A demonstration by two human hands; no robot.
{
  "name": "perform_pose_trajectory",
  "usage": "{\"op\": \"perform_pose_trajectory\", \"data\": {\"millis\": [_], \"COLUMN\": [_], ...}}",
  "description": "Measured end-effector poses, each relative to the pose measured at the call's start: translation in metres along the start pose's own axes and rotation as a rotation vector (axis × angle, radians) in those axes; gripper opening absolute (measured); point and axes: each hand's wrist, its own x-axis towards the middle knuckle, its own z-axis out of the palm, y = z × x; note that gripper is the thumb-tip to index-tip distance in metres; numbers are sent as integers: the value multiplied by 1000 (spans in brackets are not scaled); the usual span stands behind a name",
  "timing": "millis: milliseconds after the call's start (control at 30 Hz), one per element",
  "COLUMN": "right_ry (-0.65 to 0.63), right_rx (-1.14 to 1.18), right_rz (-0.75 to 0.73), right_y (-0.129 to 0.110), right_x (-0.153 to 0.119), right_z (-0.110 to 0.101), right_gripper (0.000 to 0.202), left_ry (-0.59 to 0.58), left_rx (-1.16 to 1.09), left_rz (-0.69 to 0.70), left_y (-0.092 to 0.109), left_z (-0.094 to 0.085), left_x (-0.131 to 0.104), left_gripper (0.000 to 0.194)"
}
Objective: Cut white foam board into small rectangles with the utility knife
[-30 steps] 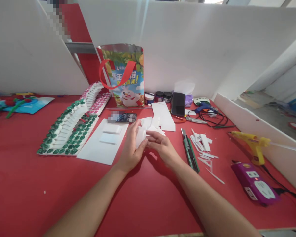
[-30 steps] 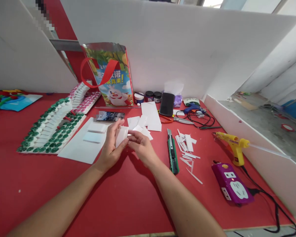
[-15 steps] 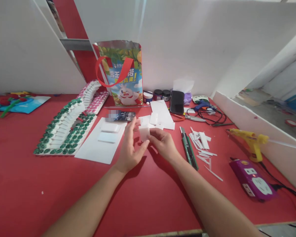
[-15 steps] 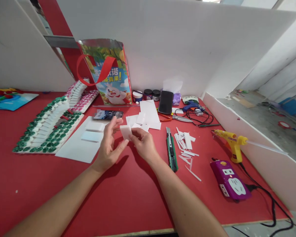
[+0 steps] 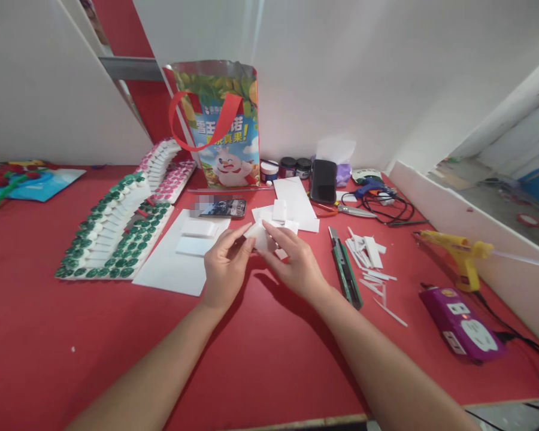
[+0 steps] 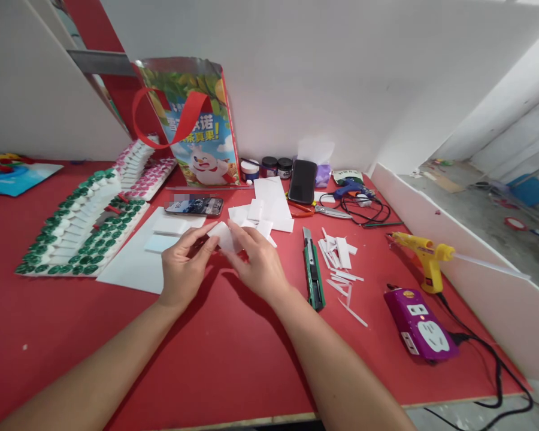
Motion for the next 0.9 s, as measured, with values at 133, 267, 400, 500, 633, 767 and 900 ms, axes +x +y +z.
{"op": "perform_pose_trajectory", "data": {"millis": [133, 267, 400, 500, 633, 767, 900], "right_ry": [-59, -81, -130, -135, -163, -139, -121], "right_rx": [-264, -343, -231, -106, 14, 91, 114], "right_rz": [-71, -76, -53, 9, 29, 8, -2], "right_y": [-3, -2, 2, 4, 6, 9, 10], "right_x": [-2, -1, 2, 3, 3, 2, 1], "right_z": [1, -2, -10, -13, -12, -11, -11], "right_gripper": [59, 49, 45, 44, 44, 46, 44], "left_ry": [-11, -66, -240, -299, -334, -328, -293], "left_rx": [-17, -56, -132, -169, -200, -155, -100], "left_rz": [-19, -7, 4, 6, -23, 73, 168], "left_y": [0, 2, -1, -4, -6, -5, -6], "left_z": [2, 0, -6, -10, -13, -15, -16], "left_x": [-2, -3, 1, 7, 12, 14, 14], "left_gripper": [26, 26, 33, 36, 37, 34, 32]}}
